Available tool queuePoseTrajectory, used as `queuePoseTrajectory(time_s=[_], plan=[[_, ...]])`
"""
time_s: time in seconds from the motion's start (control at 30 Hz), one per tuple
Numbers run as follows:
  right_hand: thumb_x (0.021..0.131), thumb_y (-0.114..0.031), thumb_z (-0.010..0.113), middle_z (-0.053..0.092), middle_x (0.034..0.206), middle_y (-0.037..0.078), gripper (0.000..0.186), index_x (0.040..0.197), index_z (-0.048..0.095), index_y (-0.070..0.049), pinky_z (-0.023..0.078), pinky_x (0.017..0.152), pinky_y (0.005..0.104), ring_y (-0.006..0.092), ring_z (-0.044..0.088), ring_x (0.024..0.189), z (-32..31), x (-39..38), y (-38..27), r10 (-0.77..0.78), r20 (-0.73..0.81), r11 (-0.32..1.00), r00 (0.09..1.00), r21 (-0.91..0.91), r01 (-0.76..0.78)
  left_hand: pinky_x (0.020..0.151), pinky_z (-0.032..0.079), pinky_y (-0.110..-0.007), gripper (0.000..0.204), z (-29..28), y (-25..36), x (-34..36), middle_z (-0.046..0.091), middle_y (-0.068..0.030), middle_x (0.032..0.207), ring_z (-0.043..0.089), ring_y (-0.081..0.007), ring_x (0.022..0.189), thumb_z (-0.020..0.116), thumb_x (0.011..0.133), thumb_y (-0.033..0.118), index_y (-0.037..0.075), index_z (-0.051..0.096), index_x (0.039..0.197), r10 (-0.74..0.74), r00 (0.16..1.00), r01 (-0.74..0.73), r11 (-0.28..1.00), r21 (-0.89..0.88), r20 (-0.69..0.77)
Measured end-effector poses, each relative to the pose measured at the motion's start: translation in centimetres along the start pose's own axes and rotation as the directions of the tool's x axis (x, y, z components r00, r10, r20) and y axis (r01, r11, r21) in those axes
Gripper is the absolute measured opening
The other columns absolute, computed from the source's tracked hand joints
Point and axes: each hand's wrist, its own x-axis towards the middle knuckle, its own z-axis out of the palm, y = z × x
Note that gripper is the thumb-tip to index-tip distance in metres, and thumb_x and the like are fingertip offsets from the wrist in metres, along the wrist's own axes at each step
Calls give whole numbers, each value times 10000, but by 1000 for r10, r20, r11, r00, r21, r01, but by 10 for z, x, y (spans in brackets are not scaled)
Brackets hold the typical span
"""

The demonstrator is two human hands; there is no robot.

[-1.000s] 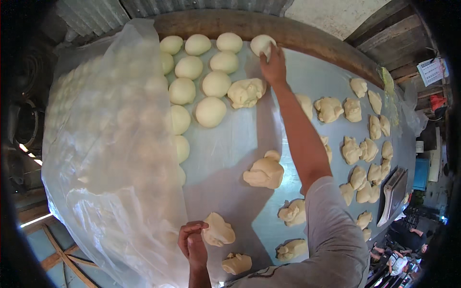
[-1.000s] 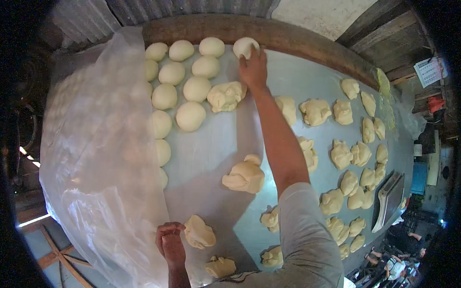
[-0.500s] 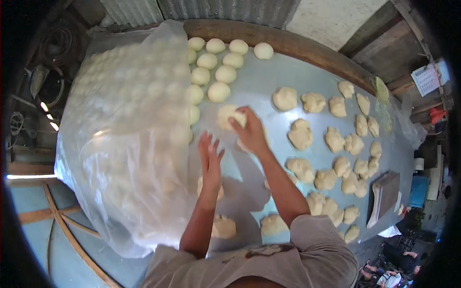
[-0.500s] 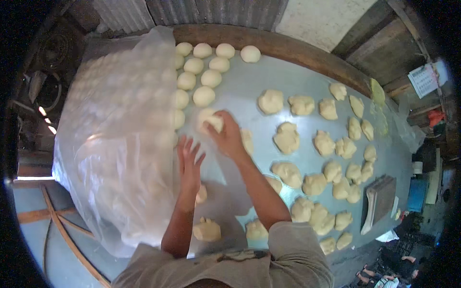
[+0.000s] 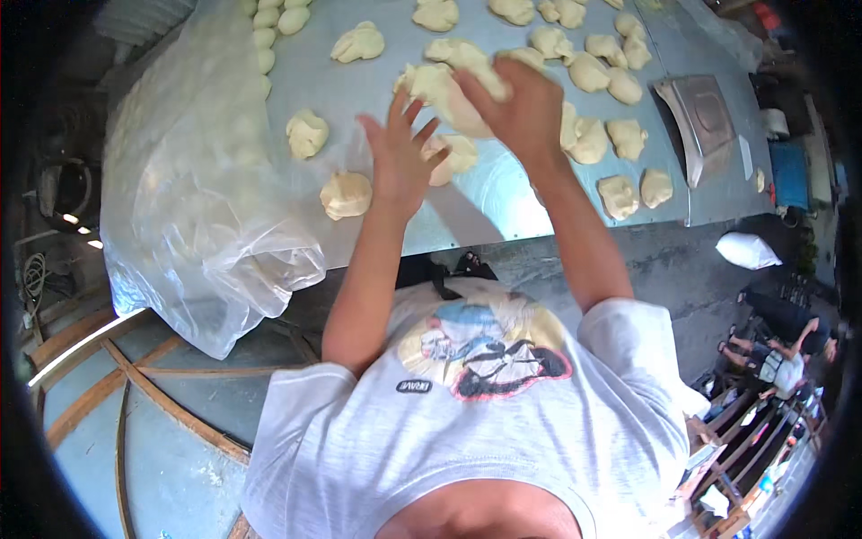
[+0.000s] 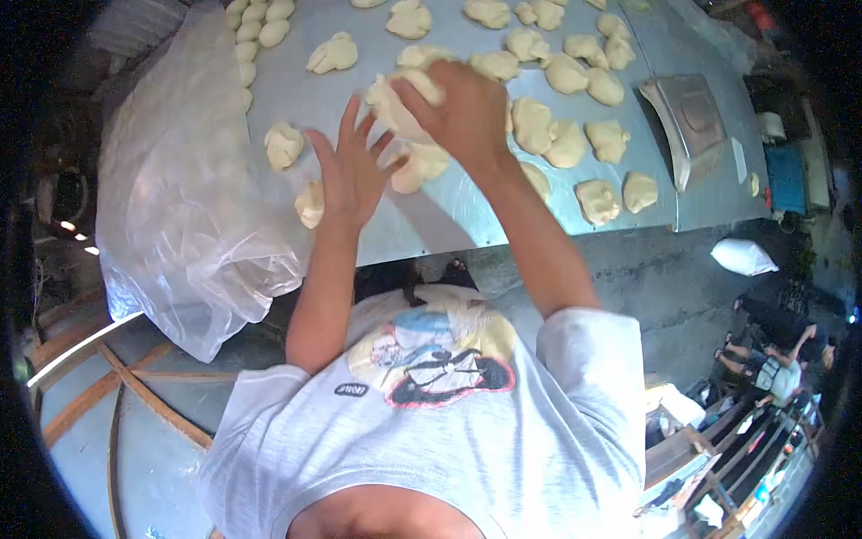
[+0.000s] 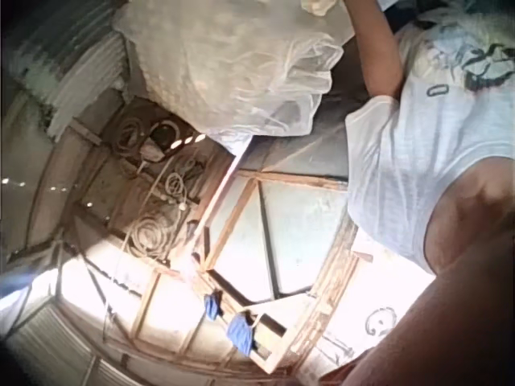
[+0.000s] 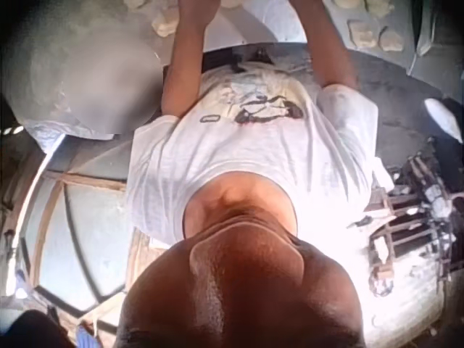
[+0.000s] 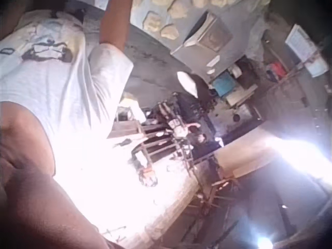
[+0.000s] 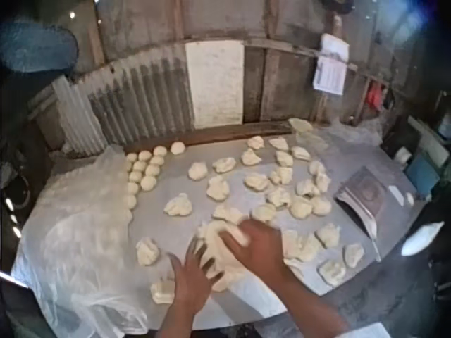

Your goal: The person uses a scraper to cut small portions from a large strip of dough, places each piece on a digital scale to verify the weight, and rolls the measured dough portions into round balls by hand on a floured table.

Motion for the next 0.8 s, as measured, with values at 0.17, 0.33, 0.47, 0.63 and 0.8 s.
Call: queuePoseTrajectory(time_s=[0.17, 0.33, 0.47, 0.63, 0.8], plan=[[854, -383, 699, 686, 838, 165, 323, 891, 695, -61, 529, 688, 473, 346, 672, 783, 60, -271, 95, 413, 332, 905, 848, -253, -342, 1062, 377, -565, 616, -85, -140, -77, 383, -158, 1488, 405, -349, 1351, 424, 1003, 552, 129, 388, 1450, -524, 630, 650, 760, 21, -573], [878, -382, 683, 696, 832, 213, 421, 919, 693, 36, 514, 728, 421, 370, 687, 836, 34, -206, -6, 521, 514, 489, 682, 475, -732, 879, 544, -432, 366, -69, -121, -60, 640, -119, 1093, 641, -240, 1040, 448, 1047, 333, 14, 542, 1201, 226, 869, -51, 926, 375, -440], [892, -373, 661, 704, 848, 180, 386, 848, 688, 10, 510, 647, 410, 341, 680, 747, -32, -89, -47, 380, -66, 796, 923, 532, -289, 861, 519, -353, 314, 24, -76, -50, 666, -100, 999, 646, -204, 995, 453, 1050, 294, 6, 577, 1066, 683, 727, -448, 402, 798, 64], [899, -418, 627, 615, 679, 105, 376, 742, 672, -80, 496, 561, 436, 310, 628, 641, -12, -154, 45, 3, -1, 963, 1000, -269, -3, 1102, 294, -447, 596, -31, -98, -57, 456, -83, 1471, 421, -202, 1347, 349, 1015, 529, 126, 448, 1443, 245, 920, -86, 887, 453, -305], [913, -490, 636, 695, 793, 80, 466, 935, 720, -32, 517, 711, 349, 202, 651, 750, 62, -261, 17, 510, 683, 438, 523, 317, -841, 952, 450, -485, 428, -169, -191, -54, 583, -85, 1305, 549, -269, 1191, 406, 1029, 378, 108, 518, 1342, -261, 861, 181, 960, -215, -437]])
